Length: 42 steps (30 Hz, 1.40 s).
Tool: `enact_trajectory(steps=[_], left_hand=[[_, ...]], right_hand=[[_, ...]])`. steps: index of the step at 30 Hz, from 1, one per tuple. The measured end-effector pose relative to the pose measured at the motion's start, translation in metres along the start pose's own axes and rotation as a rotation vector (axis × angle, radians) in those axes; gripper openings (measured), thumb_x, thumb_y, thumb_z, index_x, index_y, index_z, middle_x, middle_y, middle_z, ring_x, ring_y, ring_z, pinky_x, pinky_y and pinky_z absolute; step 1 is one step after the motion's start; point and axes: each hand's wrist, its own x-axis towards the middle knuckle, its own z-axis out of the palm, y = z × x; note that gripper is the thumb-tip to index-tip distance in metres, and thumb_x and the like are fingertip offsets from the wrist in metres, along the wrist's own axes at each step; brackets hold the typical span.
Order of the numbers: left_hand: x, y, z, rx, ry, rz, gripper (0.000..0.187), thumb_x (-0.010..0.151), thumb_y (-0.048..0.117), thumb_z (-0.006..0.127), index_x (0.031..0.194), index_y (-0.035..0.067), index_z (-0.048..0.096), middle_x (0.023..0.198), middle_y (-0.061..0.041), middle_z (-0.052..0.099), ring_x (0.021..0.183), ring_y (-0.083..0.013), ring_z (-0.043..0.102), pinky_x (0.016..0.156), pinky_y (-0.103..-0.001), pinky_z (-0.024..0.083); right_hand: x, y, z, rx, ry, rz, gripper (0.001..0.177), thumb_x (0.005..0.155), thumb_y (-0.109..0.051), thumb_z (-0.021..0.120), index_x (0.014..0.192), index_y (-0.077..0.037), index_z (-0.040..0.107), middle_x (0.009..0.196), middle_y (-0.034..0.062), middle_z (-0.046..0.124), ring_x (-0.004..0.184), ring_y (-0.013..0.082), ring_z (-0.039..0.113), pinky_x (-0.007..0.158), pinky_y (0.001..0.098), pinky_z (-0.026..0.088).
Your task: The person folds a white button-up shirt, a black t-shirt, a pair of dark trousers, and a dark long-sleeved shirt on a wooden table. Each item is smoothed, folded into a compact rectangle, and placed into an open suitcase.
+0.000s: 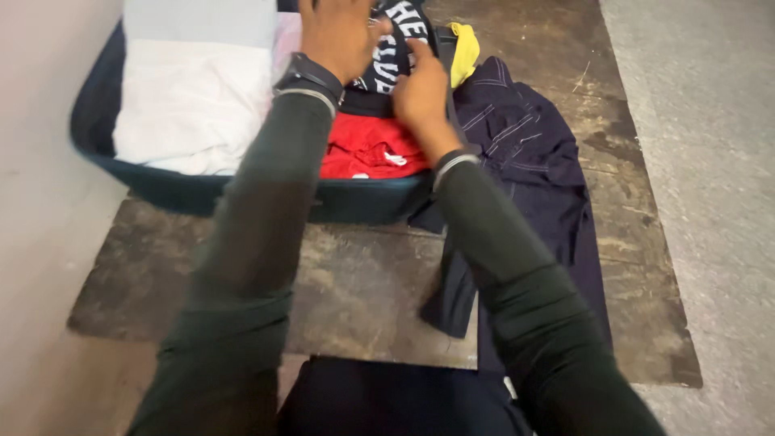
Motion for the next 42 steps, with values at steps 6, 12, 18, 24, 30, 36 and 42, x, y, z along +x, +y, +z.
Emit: enact_trajectory(steps=[6,12,18,24,30,36,42], left_hand=[[-0.026,0.011,0.049,-0.048,-0.314,-0.161,0.054,0.102,0.053,0.046,0.153,0.037,0.045,0.167,-0.009,0.027,0.155,-0.0357,0.016,0.108,-0.084,0.007],[-0.028,0.034,0.032,-0.031,-0.321,-0.122,0.052,0.099,0.042,0.051,0.147,0.023,0.050,0.160,-0.018,0.030,0.147,-0.0436,0.015,0.103,-0.082,0.004],[-0.153,0.153,-0.042,-0.344,0.141,0.049,0.041,0.094,0.016,0.065,0.134,0.010,0.062,0.144,-0.013,0.057,0.146,-0.0372,0.040,0.118,-0.062,0.025],[-0.252,0.214,-0.098,-0.663,0.219,0.028,0.087,0.072,0.019,0.076,0.147,-0.007,0.040,0.150,-0.027,0.043,0.138,-0.0444,0.037,0.112,-0.052,0.032],[-0.331,0.167,-0.091,-0.755,-0.060,0.109,0.053,0.066,-0.002,0.075,0.118,0.008,0.070,0.124,-0.012,0.072,0.123,-0.0331,0.063,0.108,-0.043,0.049],[-0.389,0.141,-0.066,-1.258,-0.174,-0.593,0.046,0.077,-0.005,0.073,0.122,0.006,0.067,0.117,-0.006,0.073,0.107,-0.0177,0.069,0.095,-0.032,0.055],[-0.397,0.127,-0.061,-1.600,-0.171,-0.748,0.056,0.085,0.004,0.072,0.138,0.004,0.054,0.124,-0.011,0.064,0.110,-0.0195,0.064,0.095,-0.035,0.053]], right_hand=[[-0.009,0.002,0.006,-0.118,-0.148,-0.025,0.046,0.088,-0.001,0.058,0.133,-0.007,0.063,0.116,0.0271,0.066,0.109,0.0445,0.063,0.096,0.0501,0.051],[-0.082,-0.001,-0.119,-0.244,0.244,-0.086,0.042,0.082,-0.003,0.064,0.124,-0.005,0.065,0.121,0.0198,0.070,0.121,0.0381,0.063,0.109,0.0468,0.048],[-0.123,0.089,-0.152,-0.140,0.121,0.344,0.076,0.072,-0.021,0.090,0.132,0.003,0.050,0.120,0.0259,0.065,0.113,0.0409,0.063,0.097,0.0468,0.048],[-0.211,-0.051,-0.193,-0.033,0.126,0.303,0.044,0.081,-0.006,0.072,0.122,-0.003,0.054,0.104,0.0214,0.069,0.093,0.0317,0.069,0.086,0.0415,0.055],[-0.301,-0.127,-0.306,0.344,-0.538,0.219,0.011,0.094,-0.007,0.074,0.104,-0.007,0.078,0.097,0.0092,0.082,0.089,0.0242,0.080,0.080,0.0337,0.063],[-0.294,-0.049,-0.300,-0.275,-0.256,0.073,0.082,0.076,-0.001,0.074,0.152,-0.009,0.043,0.150,0.0220,0.050,0.139,0.0411,0.045,0.114,0.0468,0.042],[-0.261,-0.023,-0.285,-0.440,-0.329,0.043,0.092,0.066,-0.007,0.083,0.150,-0.017,0.046,0.156,0.0265,0.028,0.140,0.0493,0.028,0.108,0.0550,0.037]])
